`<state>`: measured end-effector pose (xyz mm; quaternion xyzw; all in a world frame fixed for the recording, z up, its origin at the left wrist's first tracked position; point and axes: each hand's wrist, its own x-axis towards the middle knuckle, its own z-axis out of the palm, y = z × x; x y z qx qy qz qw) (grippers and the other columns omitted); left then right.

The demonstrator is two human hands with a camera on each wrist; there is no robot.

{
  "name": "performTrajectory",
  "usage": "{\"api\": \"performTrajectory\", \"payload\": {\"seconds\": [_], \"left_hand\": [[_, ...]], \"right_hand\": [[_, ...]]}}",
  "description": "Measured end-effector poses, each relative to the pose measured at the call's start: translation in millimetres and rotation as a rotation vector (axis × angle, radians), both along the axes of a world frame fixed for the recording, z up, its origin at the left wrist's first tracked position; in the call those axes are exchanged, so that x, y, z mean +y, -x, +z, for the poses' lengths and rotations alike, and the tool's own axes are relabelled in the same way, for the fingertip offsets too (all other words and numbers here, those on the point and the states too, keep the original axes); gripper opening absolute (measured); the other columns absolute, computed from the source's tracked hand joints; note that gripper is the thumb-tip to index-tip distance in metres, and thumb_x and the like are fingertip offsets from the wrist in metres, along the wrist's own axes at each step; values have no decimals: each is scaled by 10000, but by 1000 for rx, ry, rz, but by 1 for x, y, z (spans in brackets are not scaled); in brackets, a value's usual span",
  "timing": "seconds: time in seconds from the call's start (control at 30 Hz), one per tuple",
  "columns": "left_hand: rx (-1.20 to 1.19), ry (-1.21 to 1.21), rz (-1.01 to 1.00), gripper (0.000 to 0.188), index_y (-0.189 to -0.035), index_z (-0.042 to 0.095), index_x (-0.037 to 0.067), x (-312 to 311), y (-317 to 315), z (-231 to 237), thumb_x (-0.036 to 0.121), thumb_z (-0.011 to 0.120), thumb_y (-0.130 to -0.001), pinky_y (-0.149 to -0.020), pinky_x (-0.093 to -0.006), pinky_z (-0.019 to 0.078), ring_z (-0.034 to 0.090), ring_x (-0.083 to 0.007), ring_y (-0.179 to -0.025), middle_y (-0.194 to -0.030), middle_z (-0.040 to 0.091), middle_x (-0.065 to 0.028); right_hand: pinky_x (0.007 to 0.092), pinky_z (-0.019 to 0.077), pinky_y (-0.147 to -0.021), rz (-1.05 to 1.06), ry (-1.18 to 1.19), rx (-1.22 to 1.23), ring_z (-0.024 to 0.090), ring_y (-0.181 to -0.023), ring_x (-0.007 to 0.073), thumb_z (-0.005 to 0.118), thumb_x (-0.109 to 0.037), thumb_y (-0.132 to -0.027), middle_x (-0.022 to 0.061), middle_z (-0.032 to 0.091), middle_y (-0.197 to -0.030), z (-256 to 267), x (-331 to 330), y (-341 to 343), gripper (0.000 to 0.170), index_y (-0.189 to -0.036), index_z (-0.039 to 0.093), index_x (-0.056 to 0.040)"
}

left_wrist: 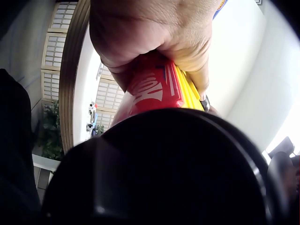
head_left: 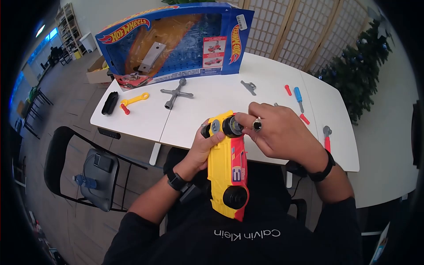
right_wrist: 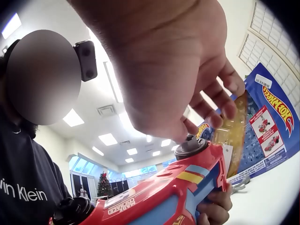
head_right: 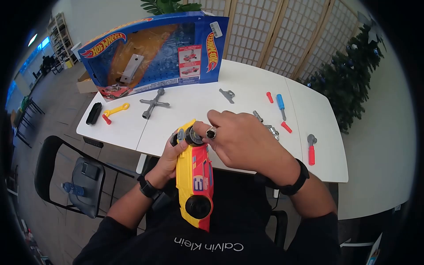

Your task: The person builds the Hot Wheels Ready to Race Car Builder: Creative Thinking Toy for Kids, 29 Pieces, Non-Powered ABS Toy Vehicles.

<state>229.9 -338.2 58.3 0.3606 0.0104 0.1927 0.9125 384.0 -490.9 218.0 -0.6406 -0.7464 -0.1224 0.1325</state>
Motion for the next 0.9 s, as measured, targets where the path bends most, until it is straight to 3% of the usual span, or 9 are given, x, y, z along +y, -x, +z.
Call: {"api": "performTrajectory", "payload": {"seconds": [0.1,0.2,0.33,0.4,0.5,0.6,0.7,0.83,0.9], "left_hand": [[24,4,6,648,-1403,485,30,-1,-4,-9,207,871,-912,-960,-438,648,750,-251,-1078,-1255,673,-139],[45,15,88,650,-1404,485,33,-6,-4,-9,201,872,-910,-962,-439,647,753,-257,-1070,-1254,673,-142],[4,18,15,670,-1405,483,35,-5,-1,3,202,886,-896,-958,-442,649,749,-263,-1084,-1243,677,-136],[-1,4,28,674,-1407,481,34,-4,1,1,209,886,-897,-955,-444,651,749,-263,-1083,-1241,678,-137],[-12,-22,57,680,-1408,478,32,0,-1,-3,223,885,-898,-953,-448,654,752,-264,-1076,-1234,683,-138],[-8,-60,59,748,-1453,440,32,-2,-3,-4,295,874,-904,-922,-484,668,759,-282,-1049,-1239,674,-161],[-23,-92,64,814,-1501,402,35,-2,-4,1,357,861,-911,-892,-521,681,762,-297,-1030,-1256,659,-183],[-15,-122,66,811,-1507,402,41,1,-3,-3,349,858,-912,-897,-531,679,757,-297,-1055,-1268,654,-182],[3,-107,83,807,-1503,404,36,2,-3,-10,343,859,-911,-898,-535,678,757,-300,-1060,-1266,655,-182]], "right_hand": [[398,512,-680,52,52,-218,676,-818,285,692,-285,-982,74,643,-921,-6,6,-4,283,-1170,699,-73],[397,521,-668,21,30,-123,686,-785,300,669,-317,-1007,87,662,-894,-14,9,0,289,-1150,714,-70],[414,521,-617,-260,296,42,666,-650,337,595,-431,-1057,127,687,-814,-8,7,5,400,-1074,728,-54],[405,522,-630,-113,-5,33,675,-693,317,617,-345,-1050,116,661,-832,-1,-2,4,309,-1125,714,-61],[396,523,-646,118,16,50,684,-779,288,669,-208,-977,95,636,-898,1,-2,-2,223,-1157,693,-77],[395,523,-659,89,20,-191,681,-864,263,705,-97,-873,75,613,-967,-4,2,-7,305,-1176,666,-107],[397,549,-675,68,-34,-271,693,-862,258,693,-89,-868,86,633,-1012,0,5,-2,296,-1152,627,-142],[390,555,-683,110,-76,-256,692,-854,249,697,-78,-859,84,644,-1004,-3,10,-5,282,-1126,640,-146],[387,556,-673,86,42,-196,692,-851,241,701,-84,-851,79,653,-980,-1,12,-5,253,-1092,653,-145]]}}
